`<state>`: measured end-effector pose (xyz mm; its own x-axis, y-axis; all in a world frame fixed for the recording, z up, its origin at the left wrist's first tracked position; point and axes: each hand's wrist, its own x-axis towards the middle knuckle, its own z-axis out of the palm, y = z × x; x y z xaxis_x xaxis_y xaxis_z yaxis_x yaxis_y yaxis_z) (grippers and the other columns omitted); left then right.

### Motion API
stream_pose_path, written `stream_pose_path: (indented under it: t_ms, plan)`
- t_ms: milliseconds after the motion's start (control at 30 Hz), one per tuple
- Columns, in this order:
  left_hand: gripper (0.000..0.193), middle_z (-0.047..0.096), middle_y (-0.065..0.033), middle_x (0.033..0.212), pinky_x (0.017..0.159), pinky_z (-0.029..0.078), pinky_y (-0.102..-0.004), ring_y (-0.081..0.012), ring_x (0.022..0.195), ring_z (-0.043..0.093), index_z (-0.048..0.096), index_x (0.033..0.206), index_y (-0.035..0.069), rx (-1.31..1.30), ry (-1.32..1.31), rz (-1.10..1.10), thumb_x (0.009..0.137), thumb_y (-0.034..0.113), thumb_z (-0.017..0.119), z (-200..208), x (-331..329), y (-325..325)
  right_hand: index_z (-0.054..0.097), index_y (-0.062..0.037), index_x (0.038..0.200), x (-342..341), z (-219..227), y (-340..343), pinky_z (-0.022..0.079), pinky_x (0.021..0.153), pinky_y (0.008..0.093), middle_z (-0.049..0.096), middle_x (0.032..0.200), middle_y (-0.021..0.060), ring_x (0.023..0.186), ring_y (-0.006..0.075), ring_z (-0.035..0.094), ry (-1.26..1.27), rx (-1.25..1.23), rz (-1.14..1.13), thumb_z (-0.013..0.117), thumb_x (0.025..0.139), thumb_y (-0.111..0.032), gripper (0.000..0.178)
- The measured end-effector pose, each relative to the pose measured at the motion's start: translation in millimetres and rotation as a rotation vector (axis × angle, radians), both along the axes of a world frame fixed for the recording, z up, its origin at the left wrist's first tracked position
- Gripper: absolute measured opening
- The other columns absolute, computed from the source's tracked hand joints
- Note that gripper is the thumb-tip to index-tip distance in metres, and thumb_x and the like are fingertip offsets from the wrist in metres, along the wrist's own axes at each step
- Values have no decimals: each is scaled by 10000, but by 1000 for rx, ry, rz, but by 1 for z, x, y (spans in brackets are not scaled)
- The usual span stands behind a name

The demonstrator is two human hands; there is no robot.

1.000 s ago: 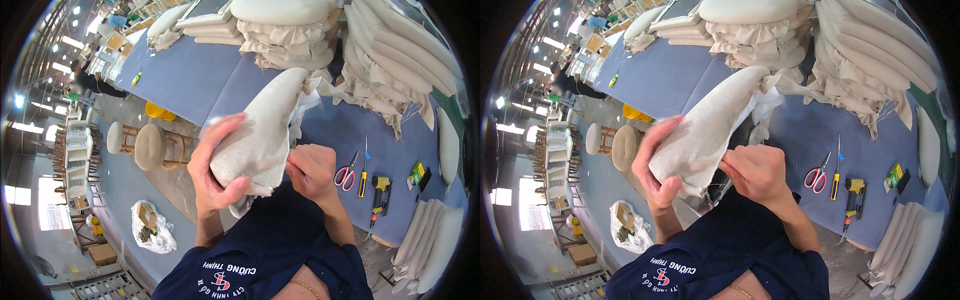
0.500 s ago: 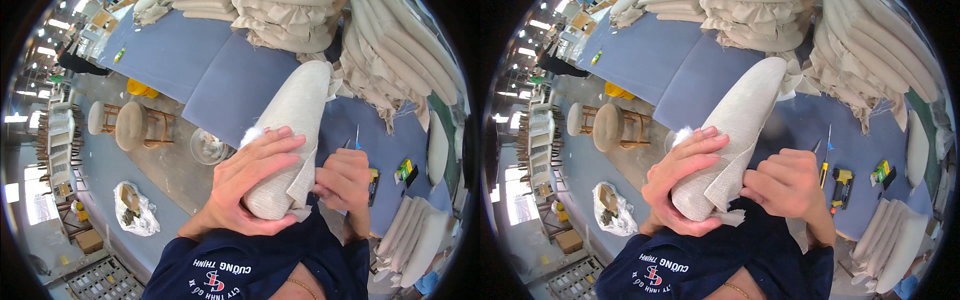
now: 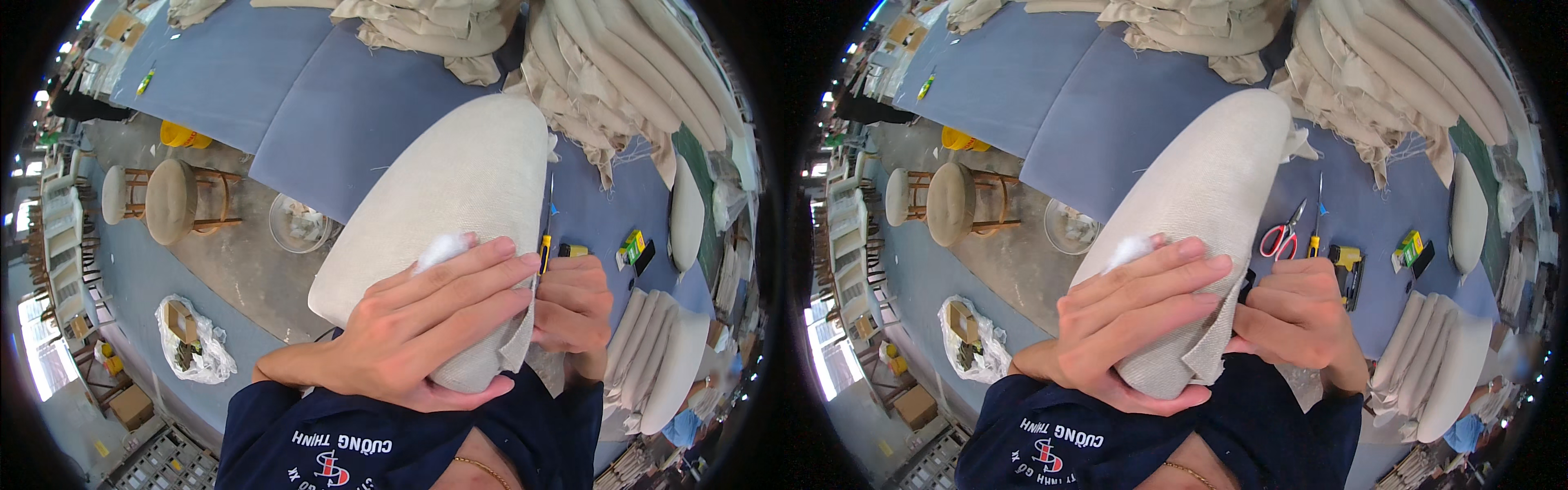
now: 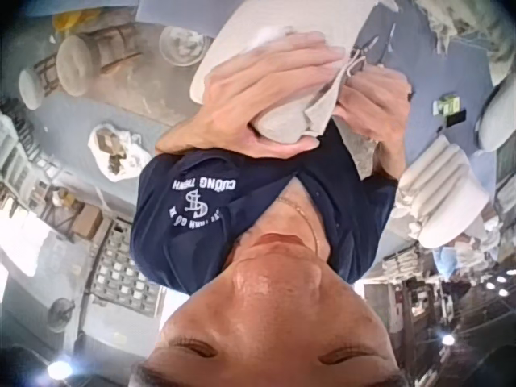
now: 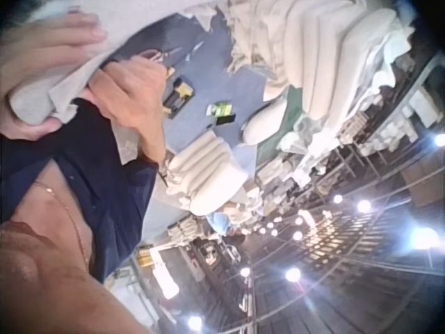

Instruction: The person is upholstering a chair seat by hand. They pull and smooth a white fabric cover over a foam cushion, using a staple gun to secure the material to the underside of the seat. The person also uses a screwdriver to adjust the fabric and scissors to trim excess material.

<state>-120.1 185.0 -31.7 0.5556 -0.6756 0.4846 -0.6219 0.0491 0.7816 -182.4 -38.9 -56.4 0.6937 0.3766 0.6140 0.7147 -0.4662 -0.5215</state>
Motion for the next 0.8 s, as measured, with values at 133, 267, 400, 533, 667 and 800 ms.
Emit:
stream_pose_path:
  t_ms: [133,267,400,533,667,800]
  plan:
    - [604,710,-245,1171,1013,515,-457,-390,1174,670,683,1134,-54,-42,18,20,617,178,892,-2,2,-2,671,-26,757,-6,-1,2,277,414,303,468,575,17,431,159,438,66,32,-69,805,779,-278,287]
    - [610,712,-256,1156,1009,514,-458,-392,1164,676,680,1120,-66,-53,15,-1,601,169,899,-3,-1,-6,671,-40,777,-26,-1,-6,285,418,325,459,572,28,441,183,462,200,69,-110,788,793,-306,292]
    - [635,706,-274,1158,1025,497,-455,-408,1184,663,676,1110,-72,-20,44,-26,580,188,910,-4,-1,-14,659,-36,777,-38,1,-15,283,422,331,441,573,26,446,194,466,290,43,-90,792,776,-293,289]
    - [670,700,-282,1168,1049,476,-460,-418,1218,640,666,1125,-71,39,26,-57,570,207,919,-1,-1,-21,634,-21,762,-41,3,-13,282,414,333,454,594,35,441,195,455,235,40,-78,772,765,-185,215]
    - [659,694,-281,1189,1062,467,-464,-412,1242,626,664,1122,-67,58,21,-73,580,210,917,-1,-2,-21,618,-5,749,-32,-8,-16,285,407,326,485,623,43,441,190,448,171,122,-4,735,750,-102,153]
    - [622,709,-271,1157,1055,476,-468,-406,1218,643,675,1099,-62,61,38,-72,588,202,912,1,-3,-22,607,-1,738,-34,-10,-22,290,407,314,497,630,42,440,185,442,160,92,-3,731,767,-87,153]
